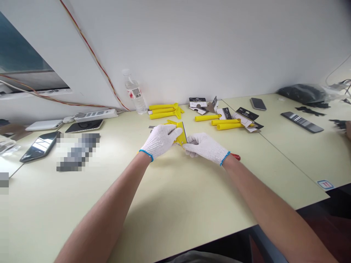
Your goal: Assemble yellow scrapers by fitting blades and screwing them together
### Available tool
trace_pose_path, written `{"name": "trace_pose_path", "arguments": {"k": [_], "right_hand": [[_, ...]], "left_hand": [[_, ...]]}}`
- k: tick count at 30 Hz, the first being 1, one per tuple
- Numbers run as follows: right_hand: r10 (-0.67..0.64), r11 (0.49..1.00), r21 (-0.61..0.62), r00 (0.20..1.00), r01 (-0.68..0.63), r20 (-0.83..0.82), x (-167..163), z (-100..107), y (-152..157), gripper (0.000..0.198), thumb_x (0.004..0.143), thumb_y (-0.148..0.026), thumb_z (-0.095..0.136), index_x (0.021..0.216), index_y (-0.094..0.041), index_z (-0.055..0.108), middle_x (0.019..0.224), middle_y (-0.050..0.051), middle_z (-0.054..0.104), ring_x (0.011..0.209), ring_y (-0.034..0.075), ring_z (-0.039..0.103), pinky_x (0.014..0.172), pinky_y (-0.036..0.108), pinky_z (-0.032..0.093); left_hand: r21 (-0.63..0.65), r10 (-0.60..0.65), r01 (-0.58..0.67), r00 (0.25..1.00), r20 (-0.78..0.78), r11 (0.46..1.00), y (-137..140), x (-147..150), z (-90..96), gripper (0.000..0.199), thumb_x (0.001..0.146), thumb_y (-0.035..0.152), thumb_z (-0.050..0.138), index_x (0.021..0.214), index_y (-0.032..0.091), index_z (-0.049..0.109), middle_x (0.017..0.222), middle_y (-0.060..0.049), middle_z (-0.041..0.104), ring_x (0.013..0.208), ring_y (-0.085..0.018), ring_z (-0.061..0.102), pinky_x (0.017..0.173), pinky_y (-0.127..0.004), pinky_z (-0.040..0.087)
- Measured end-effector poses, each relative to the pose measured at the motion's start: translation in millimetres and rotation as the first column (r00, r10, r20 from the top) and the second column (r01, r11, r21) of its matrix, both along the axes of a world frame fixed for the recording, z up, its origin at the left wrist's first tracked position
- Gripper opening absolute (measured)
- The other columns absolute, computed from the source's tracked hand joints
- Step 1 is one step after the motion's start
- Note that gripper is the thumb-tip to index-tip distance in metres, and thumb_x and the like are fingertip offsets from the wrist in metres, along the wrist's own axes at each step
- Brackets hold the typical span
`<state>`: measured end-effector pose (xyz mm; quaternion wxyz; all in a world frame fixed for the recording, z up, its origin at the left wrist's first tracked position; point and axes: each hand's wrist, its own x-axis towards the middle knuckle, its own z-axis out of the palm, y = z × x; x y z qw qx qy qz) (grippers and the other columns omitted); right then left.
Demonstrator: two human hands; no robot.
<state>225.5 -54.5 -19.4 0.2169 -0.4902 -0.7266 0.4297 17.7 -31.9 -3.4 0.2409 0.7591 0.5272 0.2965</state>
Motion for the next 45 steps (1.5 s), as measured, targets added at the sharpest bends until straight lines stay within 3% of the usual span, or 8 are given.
{"name": "trace_pose_path", "arguments": {"k": [6, 8, 12, 23, 35, 39, 42, 45], "right_hand": [[-0.202, 0.952, 0.222, 0.978, 0.210, -0.056, 21, -7, -8, 0.063, 0.098, -0.070, 0.041, 0.084, -0.018, 0.074, 0.110, 0.007, 0.070, 0.114, 0.018, 0.067, 0.074, 0.018, 0.055], [-0.226, 0.944, 0.233, 0.972, 0.234, -0.062, 38, -8, -12, 0.066, 0.099, -0.070, 0.038, 0.084, -0.018, 0.074, 0.113, 0.008, 0.069, 0.118, 0.019, 0.066, 0.075, 0.019, 0.056], [-0.243, 0.941, 0.227, 0.968, 0.250, -0.061, 82, -5, -15, 0.067, 0.101, -0.069, 0.036, 0.086, -0.016, 0.075, 0.112, 0.009, 0.069, 0.117, 0.019, 0.066, 0.074, 0.019, 0.055], [-0.198, 0.970, 0.134, 0.979, 0.201, -0.040, 180, 9, -2, 0.071, 0.104, -0.065, 0.030, 0.095, -0.012, 0.076, 0.108, 0.012, 0.069, 0.106, 0.017, 0.068, 0.068, 0.019, 0.050], [-0.155, 0.984, 0.086, 0.987, 0.157, -0.029, 213, 17, -2, 0.078, 0.104, -0.063, 0.023, 0.102, -0.006, 0.076, 0.102, 0.015, 0.068, 0.094, 0.013, 0.066, 0.065, 0.019, 0.043], [-0.137, 0.988, 0.065, 0.991, 0.137, 0.000, 284, 27, 1, 0.083, 0.103, -0.066, 0.019, 0.092, -0.005, 0.074, 0.089, 0.014, 0.067, 0.080, 0.010, 0.063, 0.060, 0.018, 0.039], [-0.123, 0.965, 0.239, 0.992, 0.112, 0.034, 381, 30, 14, 0.077, 0.106, -0.060, 0.020, 0.067, -0.010, 0.065, 0.056, 0.008, 0.052, 0.056, 0.003, 0.050, 0.052, 0.015, 0.028], [-0.162, 0.748, 0.658, 0.985, 0.088, 0.052, 478, 20, 33, 0.067, 0.107, -0.038, 0.036, 0.046, -0.013, 0.041, 0.035, 0.002, 0.019, 0.040, -0.007, 0.014, 0.048, 0.015, 0.005]], "left_hand": [[-0.008, -0.018, 0.018, 1.000, -0.013, 1.000, -2, 0, 4.5, 0.037, 0.098, 0.044, 0.049, 0.072, 0.018, 0.057, 0.063, 0.002, 0.050, 0.058, -0.011, 0.042, 0.055, -0.027, 0.031], [-0.011, -0.026, 0.027, 0.999, 0.032, 1.000, -4, 0, 4.9, 0.031, 0.098, 0.042, 0.050, 0.103, 0.019, 0.071, 0.072, 0.002, 0.058, 0.062, -0.012, 0.047, 0.060, -0.025, 0.038], [-0.003, -0.033, 0.033, 0.995, 0.092, 0.999, -7, 2, 3.4, 0.052, 0.099, 0.039, 0.051, 0.148, 0.021, 0.057, 0.084, 0.001, 0.067, 0.070, -0.013, 0.056, 0.074, -0.026, 0.048], [0.033, -0.011, 0.007, 0.993, 0.119, 0.999, -6, 0, 3.8, 0.048, 0.099, 0.034, 0.052, 0.145, 0.024, 0.061, 0.079, 0.002, 0.064, 0.066, -0.011, 0.055, 0.066, -0.022, 0.048], [0.031, -0.027, 0.023, 0.992, 0.124, 0.999, -6, 0, 2.4, 0.049, 0.099, 0.035, 0.050, 0.145, 0.025, 0.061, 0.076, 0.002, 0.062, 0.065, -0.012, 0.055, 0.065, -0.023, 0.048], [0.063, -0.037, 0.033, 0.997, 0.061, 0.997, -7, 2, 4.0, 0.051, 0.099, 0.035, 0.050, 0.147, 0.024, 0.061, 0.074, 0.002, 0.062, 0.067, -0.013, 0.056, 0.074, -0.026, 0.050], [0.063, -0.030, 0.027, 0.999, 0.040, 0.998, -8, 3, 6.2, 0.052, 0.098, 0.035, 0.050, 0.147, 0.022, 0.061, 0.074, 0.002, 0.063, 0.068, -0.014, 0.056, 0.078, -0.028, 0.050], [0.043, -0.032, 0.031, 0.999, 0.023, 0.999, -8, 3, 7.0, 0.053, 0.098, 0.036, 0.050, 0.148, 0.023, 0.061, 0.073, 0.002, 0.062, 0.067, -0.014, 0.055, 0.076, -0.028, 0.050]]}}
